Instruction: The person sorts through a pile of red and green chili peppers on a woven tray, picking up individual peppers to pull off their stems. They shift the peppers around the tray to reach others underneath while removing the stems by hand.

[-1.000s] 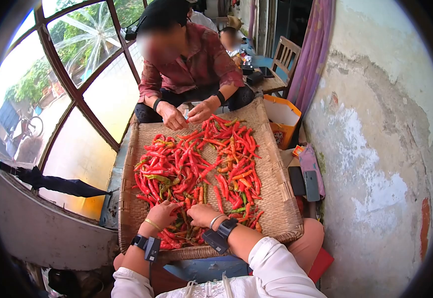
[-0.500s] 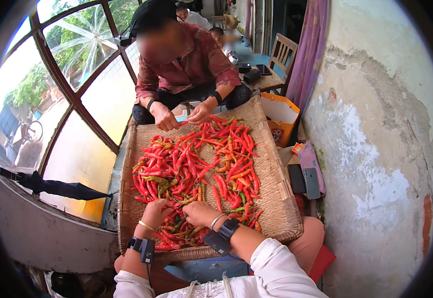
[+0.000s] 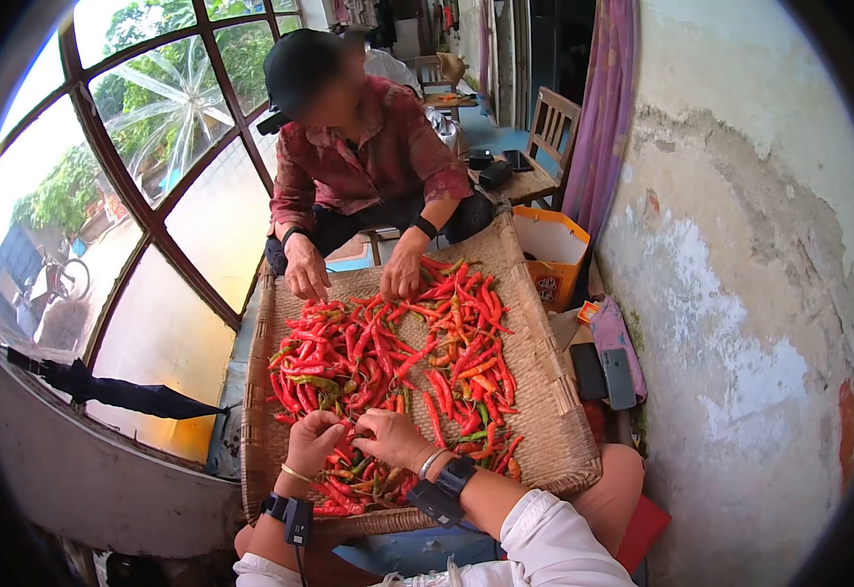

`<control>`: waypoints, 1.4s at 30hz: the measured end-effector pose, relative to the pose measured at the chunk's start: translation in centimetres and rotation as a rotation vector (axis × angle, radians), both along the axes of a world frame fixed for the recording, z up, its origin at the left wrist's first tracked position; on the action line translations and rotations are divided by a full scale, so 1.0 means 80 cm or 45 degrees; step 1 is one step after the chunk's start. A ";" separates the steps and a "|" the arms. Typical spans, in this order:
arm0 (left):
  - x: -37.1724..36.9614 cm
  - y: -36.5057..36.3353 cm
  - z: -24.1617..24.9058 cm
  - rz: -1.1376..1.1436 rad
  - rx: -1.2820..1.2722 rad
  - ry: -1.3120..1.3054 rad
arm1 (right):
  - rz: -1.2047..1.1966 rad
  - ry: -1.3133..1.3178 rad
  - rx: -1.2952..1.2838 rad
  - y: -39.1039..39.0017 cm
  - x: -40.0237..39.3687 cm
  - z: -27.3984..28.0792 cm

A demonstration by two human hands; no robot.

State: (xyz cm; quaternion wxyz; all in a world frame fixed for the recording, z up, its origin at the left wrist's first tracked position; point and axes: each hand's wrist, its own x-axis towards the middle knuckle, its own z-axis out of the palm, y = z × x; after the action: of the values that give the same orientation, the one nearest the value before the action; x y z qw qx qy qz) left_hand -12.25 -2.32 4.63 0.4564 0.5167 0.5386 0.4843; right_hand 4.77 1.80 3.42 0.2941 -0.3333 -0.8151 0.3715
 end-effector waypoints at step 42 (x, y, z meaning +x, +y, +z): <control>-0.016 0.008 -0.016 0.160 0.120 0.870 | -0.361 0.956 -1.092 0.052 0.031 -0.001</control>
State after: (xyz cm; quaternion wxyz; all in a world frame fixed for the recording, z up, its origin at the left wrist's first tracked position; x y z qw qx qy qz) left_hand -13.56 -1.72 3.31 0.1945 0.6354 0.6680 0.3349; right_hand 7.22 5.96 3.32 0.4484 -0.3740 -0.3793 0.7177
